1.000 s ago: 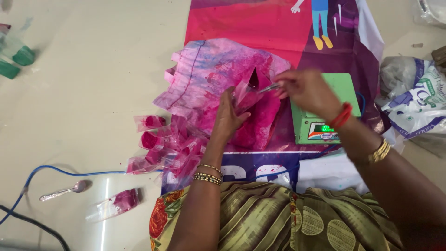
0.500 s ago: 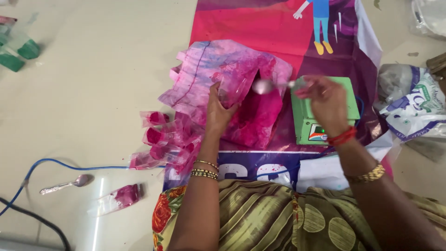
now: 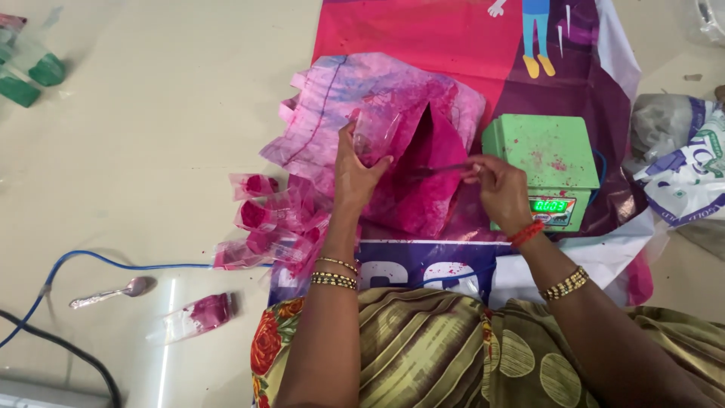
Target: The person scoops pink powder into small plastic bags and weighs them on a digital scale.
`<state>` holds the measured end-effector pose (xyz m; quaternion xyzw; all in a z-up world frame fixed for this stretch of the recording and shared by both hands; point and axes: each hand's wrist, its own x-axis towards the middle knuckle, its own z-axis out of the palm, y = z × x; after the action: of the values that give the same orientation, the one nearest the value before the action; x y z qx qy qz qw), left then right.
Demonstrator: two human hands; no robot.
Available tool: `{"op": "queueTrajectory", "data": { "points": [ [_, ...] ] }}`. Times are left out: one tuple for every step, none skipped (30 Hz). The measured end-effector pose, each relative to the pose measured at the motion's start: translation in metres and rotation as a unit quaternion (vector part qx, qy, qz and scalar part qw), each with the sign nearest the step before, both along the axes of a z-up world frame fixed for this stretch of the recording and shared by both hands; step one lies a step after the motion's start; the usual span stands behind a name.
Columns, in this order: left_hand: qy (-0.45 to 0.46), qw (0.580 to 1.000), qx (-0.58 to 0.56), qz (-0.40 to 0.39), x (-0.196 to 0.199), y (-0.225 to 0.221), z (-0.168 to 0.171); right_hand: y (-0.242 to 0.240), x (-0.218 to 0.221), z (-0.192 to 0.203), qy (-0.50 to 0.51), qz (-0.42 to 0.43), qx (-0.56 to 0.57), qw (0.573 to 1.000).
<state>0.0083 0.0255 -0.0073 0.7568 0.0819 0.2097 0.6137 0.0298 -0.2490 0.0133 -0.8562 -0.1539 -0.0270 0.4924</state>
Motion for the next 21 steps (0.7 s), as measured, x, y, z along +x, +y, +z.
{"op": "queueTrajectory", "data": {
  "points": [
    [0.000,1.000,0.000,0.001,0.000,0.000,0.001,0.003,0.007,-0.004,0.000,0.001,0.000,1.000],
    [-0.004,1.000,-0.003,-0.001,-0.001,0.000,0.001,0.004,0.014,-0.008,-0.029,-0.006,0.016,0.999],
    [-0.008,1.000,-0.005,-0.002,-0.001,-0.001,0.002,0.006,0.021,-0.012,-0.058,-0.012,0.032,0.998],
    [-0.007,1.000,-0.004,-0.003,-0.001,0.000,0.000,0.009,0.031,-0.022,-0.057,-0.013,0.033,0.998],
    [-0.006,1.000,-0.010,-0.008,-0.001,0.000,-0.001,0.011,0.041,-0.033,-0.056,-0.024,0.041,0.997],
    [-0.004,1.000,-0.015,-0.014,-0.001,0.001,-0.003,0.014,0.050,-0.043,-0.055,-0.035,0.050,0.997],
    [-0.003,1.000,-0.014,-0.015,-0.002,0.002,-0.004,0.020,0.052,-0.045,-0.054,-0.037,0.052,0.997],
    [-0.017,1.000,-0.006,-0.015,-0.002,0.002,-0.004,0.025,0.054,-0.047,-0.047,-0.030,0.041,0.998],
    [-0.032,0.999,0.003,-0.016,-0.003,0.003,-0.004,0.031,0.057,-0.048,-0.039,-0.023,0.030,0.999],
    [-0.031,0.999,0.002,-0.016,-0.002,0.003,-0.004,0.034,0.053,-0.045,-0.039,-0.023,0.029,0.999],
    [-0.035,0.999,0.006,-0.014,-0.002,0.004,-0.004,0.038,0.050,-0.043,-0.010,-0.015,0.025,1.000],
    [-0.038,0.999,0.010,-0.010,-0.002,0.004,-0.005,0.042,0.045,-0.041,0.019,-0.007,0.021,1.000],
    [-0.037,0.999,0.009,-0.009,-0.002,0.004,-0.005,0.040,0.042,-0.041,0.020,-0.006,0.020,1.000],
    [-0.035,0.999,0.007,-0.008,-0.002,0.004,-0.004,0.038,0.039,-0.041,0.045,-0.003,0.012,0.999],
    [-0.034,0.999,0.005,-0.008,-0.002,0.004,-0.004,0.037,0.036,-0.040,0.070,0.001,0.005,0.998],
    [-0.034,0.999,0.004,-0.008,-0.002,0.005,-0.005,0.033,0.034,-0.044,0.070,0.000,0.004,0.998],
    [-0.035,0.999,0.008,-0.009,-0.002,0.005,-0.005,0.030,0.033,-0.047,0.098,0.014,0.018,0.995],
    [-0.037,0.999,0.011,-0.010,-0.002,0.004,-0.005,0.026,0.031,-0.050,0.126,0.028,0.032,0.991],
    [-0.038,0.999,0.011,-0.012,-0.001,0.002,-0.005,0.021,0.031,-0.052,0.125,0.026,0.031,0.991],
    [-0.035,0.999,0.015,-0.011,-0.002,0.003,-0.004,0.019,0.032,-0.054,0.145,0.024,0.052,0.988],
    [-0.033,0.999,0.020,-0.010,-0.002,0.003,-0.004,0.017,0.032,-0.056,0.166,0.022,0.073,0.983]
  ]
}}
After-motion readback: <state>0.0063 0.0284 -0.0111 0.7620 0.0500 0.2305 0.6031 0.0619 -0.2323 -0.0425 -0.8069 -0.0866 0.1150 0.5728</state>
